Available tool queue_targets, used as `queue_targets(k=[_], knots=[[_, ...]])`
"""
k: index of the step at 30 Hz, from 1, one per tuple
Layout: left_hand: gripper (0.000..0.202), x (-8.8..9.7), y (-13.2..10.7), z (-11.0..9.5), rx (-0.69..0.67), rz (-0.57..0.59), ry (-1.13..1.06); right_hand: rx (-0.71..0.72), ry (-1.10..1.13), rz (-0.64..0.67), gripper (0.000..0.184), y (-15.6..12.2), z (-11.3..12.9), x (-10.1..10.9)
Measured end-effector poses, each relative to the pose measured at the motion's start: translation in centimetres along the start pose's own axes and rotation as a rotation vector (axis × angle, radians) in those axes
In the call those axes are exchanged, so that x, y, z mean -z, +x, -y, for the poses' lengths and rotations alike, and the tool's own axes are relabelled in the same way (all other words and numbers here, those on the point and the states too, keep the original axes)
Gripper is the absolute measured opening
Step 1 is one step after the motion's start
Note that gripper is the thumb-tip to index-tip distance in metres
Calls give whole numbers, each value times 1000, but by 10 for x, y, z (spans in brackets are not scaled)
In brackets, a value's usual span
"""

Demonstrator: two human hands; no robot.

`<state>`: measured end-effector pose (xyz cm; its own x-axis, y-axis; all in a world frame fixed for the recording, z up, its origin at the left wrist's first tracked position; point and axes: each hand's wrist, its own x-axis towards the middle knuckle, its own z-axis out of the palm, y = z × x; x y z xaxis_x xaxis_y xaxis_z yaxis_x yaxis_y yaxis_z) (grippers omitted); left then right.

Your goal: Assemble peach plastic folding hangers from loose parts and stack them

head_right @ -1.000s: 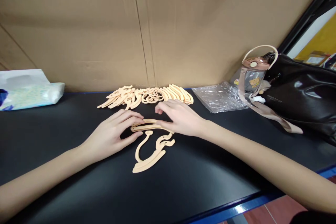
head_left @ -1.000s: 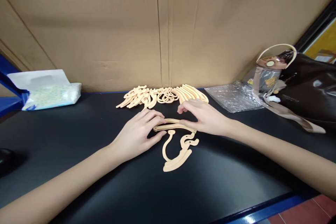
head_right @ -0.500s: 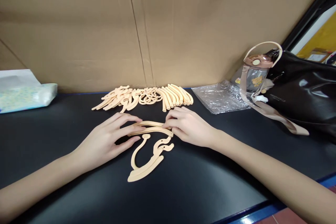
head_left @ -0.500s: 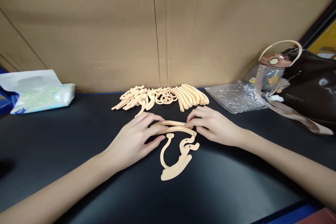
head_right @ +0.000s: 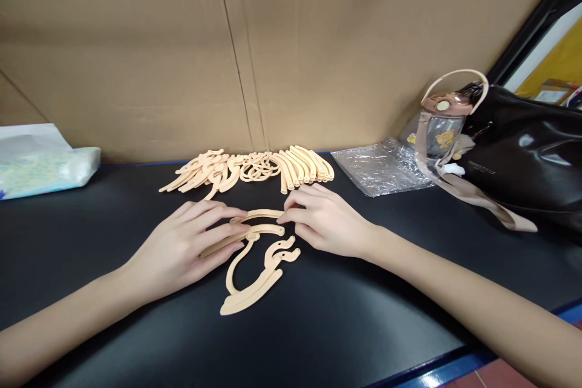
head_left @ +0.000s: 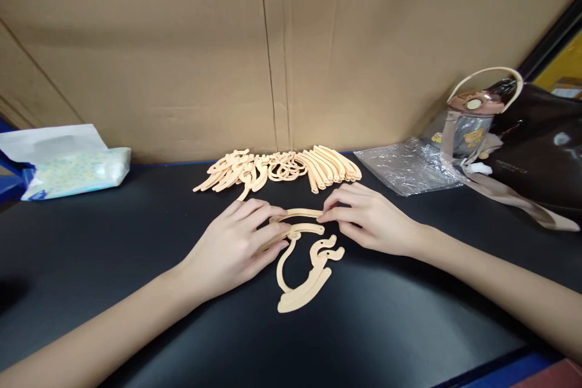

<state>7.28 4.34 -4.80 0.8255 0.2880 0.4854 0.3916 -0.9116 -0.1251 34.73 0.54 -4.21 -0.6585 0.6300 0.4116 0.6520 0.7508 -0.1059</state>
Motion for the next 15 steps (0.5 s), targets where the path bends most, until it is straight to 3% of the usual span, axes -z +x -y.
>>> queue_targets(k=[9,15], knots=[[20,5,4,-9,-47,-66,320,55,6,88,31,1,5,-1],[23,1,5,-13,-140,-40,457,81,15,59,29,1,5,-7]])
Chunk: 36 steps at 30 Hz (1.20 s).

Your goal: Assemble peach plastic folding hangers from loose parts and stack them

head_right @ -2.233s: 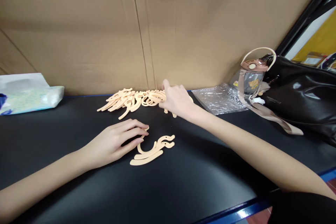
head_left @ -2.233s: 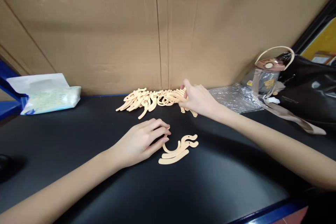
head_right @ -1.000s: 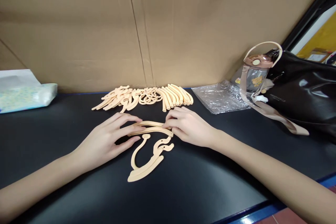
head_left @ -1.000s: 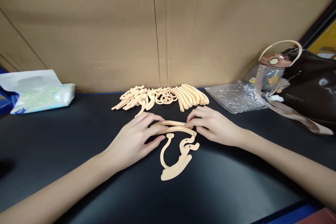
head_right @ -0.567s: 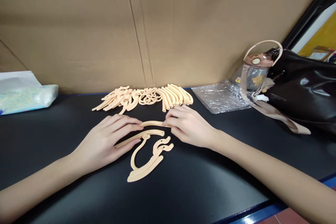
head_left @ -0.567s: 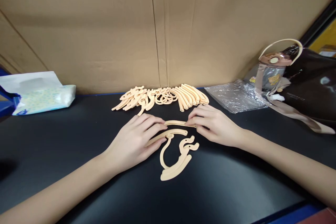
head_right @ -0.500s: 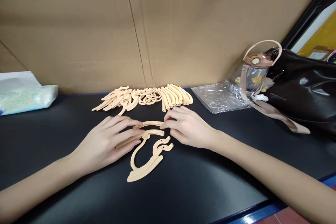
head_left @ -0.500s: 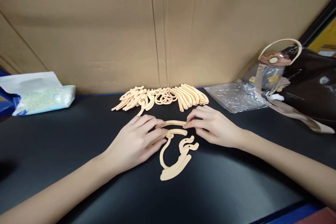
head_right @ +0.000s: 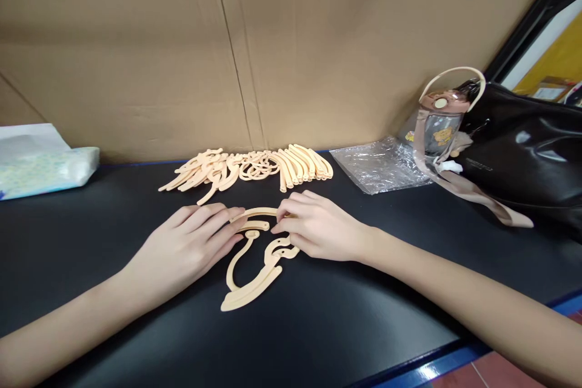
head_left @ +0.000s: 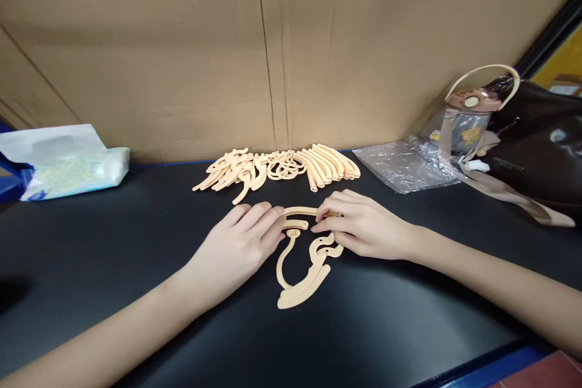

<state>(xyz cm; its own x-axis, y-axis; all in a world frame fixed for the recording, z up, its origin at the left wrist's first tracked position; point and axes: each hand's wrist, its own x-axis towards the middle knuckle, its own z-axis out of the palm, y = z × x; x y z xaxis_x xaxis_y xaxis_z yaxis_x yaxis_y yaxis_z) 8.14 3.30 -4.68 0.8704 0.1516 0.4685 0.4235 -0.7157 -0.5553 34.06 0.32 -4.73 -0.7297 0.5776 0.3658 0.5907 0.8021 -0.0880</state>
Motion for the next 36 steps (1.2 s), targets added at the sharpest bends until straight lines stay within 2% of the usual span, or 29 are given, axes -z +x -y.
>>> queue_targets(k=[11,15,20,25,29,32,36], knots=[[28,3,-4,-6,-11,64,87,84,-12,-97,22,3,13,2],[24,4,-2,-5,16,58,56,140,-90,-83,23,5,23,2],[20,7,2,-5,45,28,44,157,-80,-113,20,10,31,1],[25,5,-1,-6,236,-30,-167,223,-219,-100,20,25,35,1],[24,2,-5,-6,385,30,-279,273,-303,-13,19,42,40,-4],[27,3,-6,-5,457,83,-317,367,-429,44,20,51,45,-9],[39,6,-4,-3,501,134,-341,511,-567,23,25,57,47,-9]])
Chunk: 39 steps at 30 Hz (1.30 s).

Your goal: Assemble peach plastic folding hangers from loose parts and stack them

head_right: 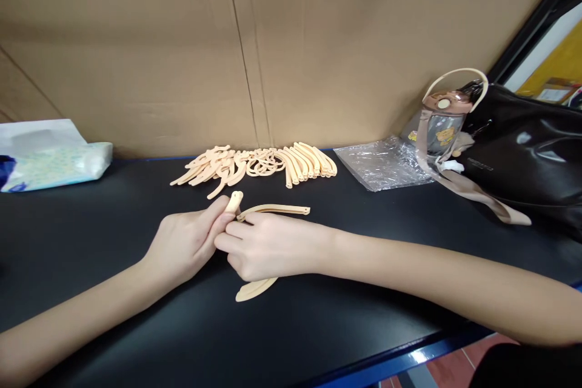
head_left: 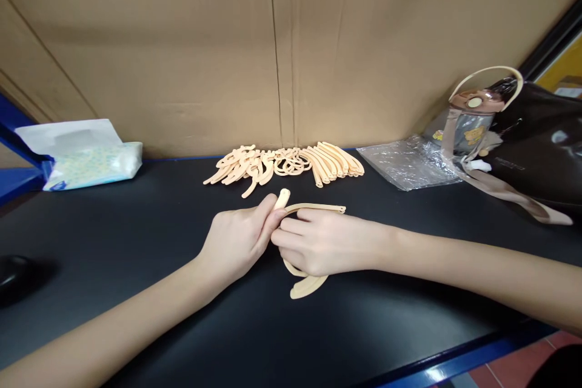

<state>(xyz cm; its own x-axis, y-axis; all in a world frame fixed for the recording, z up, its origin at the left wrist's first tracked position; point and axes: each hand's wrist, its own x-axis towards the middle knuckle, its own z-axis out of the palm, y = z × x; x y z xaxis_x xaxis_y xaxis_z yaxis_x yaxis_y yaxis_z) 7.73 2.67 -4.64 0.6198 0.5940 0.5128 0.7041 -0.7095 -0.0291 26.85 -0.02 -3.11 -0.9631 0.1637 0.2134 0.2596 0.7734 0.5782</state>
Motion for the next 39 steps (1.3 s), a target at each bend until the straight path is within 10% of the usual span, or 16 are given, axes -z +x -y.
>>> queue_targets(k=[7,15,39], knots=[[31,-1,-1,0,74,44,-48,-363,127,-129,20,-27,-15,4],[16,-3,-1,0,-12,38,-97,-1047,1115,-322,6,-41,-13,-7],[15,-5,1,-3,-309,21,-278,-1285,2129,-494,23,-34,-4,-10]])
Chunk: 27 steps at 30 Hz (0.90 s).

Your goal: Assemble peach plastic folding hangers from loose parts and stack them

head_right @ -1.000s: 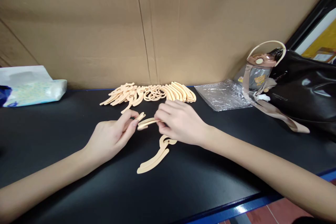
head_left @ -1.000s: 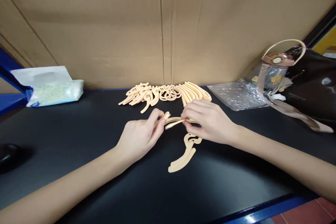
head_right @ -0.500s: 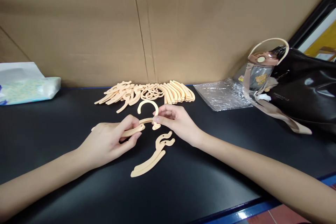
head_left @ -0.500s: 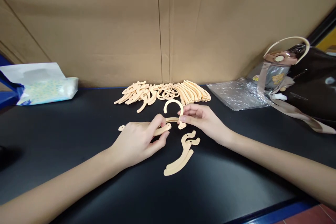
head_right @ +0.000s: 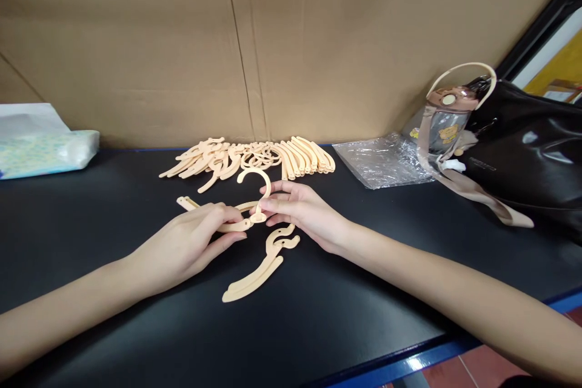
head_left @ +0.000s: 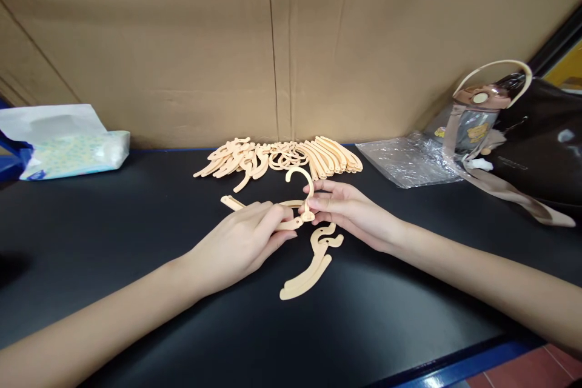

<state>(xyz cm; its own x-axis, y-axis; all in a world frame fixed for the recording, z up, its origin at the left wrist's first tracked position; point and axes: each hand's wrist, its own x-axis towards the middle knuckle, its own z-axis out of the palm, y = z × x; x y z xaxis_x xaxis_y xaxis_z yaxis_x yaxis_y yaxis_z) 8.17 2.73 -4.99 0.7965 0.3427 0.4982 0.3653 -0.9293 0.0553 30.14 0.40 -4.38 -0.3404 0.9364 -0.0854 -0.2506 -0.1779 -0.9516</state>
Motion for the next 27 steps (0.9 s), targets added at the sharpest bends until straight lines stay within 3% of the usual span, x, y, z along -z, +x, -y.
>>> queue_targets(k=[6,14,27], knots=[[18,-1,-1,0,-38,-31,-8,-17,31,110,23,4,-5,6],[18,-2,-3,2,-46,-68,-33,-27,22,139,22,5,-7,6],[18,-2,-2,2,-131,-59,75,51,-198,7,30,2,-5,-2]])
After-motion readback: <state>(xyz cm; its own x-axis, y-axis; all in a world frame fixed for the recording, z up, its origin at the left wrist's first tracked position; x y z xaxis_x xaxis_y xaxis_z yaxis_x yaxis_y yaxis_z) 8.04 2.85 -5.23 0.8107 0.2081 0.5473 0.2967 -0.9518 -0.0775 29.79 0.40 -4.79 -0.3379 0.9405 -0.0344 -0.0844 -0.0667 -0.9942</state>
